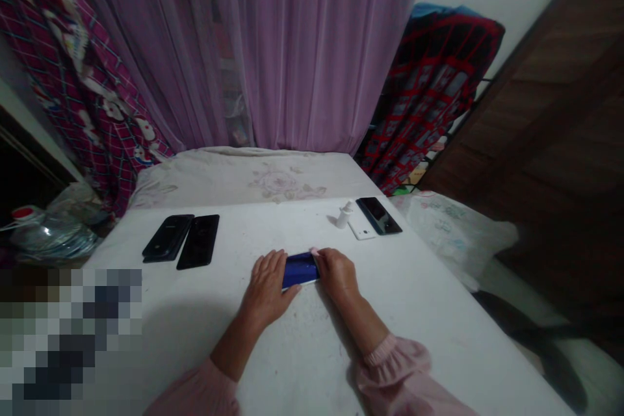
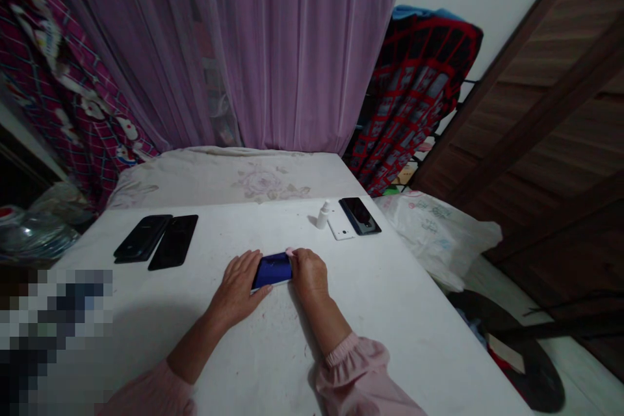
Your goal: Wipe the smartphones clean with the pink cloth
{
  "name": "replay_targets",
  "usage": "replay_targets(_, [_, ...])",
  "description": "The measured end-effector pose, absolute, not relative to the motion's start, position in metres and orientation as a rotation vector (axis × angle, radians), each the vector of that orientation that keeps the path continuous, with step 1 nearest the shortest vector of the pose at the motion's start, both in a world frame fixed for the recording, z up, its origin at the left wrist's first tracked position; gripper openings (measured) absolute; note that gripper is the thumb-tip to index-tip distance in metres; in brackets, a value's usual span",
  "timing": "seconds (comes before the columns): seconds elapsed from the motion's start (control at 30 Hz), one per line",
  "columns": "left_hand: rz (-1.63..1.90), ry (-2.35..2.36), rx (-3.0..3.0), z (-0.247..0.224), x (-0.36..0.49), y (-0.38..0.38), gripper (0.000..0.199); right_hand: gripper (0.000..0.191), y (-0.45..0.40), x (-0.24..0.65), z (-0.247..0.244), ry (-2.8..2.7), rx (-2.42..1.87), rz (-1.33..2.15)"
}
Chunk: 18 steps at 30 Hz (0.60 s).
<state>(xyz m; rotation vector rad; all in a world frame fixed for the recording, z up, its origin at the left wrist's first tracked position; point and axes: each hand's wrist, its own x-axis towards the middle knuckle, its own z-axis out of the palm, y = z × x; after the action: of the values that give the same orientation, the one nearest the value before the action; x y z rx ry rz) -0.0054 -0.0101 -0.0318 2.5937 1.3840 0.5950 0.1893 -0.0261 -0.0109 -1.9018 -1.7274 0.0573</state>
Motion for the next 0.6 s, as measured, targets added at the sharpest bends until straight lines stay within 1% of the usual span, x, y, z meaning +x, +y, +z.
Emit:
replay_targets(0.17, [0.570, 1.376, 2.597, -0.032, -0.005, -0.010, 0.062, 0.026, -0.045, 0.192, -0.012, -1.689, -1.867, 0.117])
replay_targets(0.43, [0.537, 1.386, 2.620, -0.029, -0.005, -0.009, 0.061, 0.026, -0.005, 0.183, 0.000, -1.585, -2.017, 0.185])
replay_targets(0.6, [0.556, 1.442, 2.609, -0.030, -0.002, -0.012, 0.061, 0.028, -0.019, 0.184, 0.001, -1.539, -2.011, 0.226])
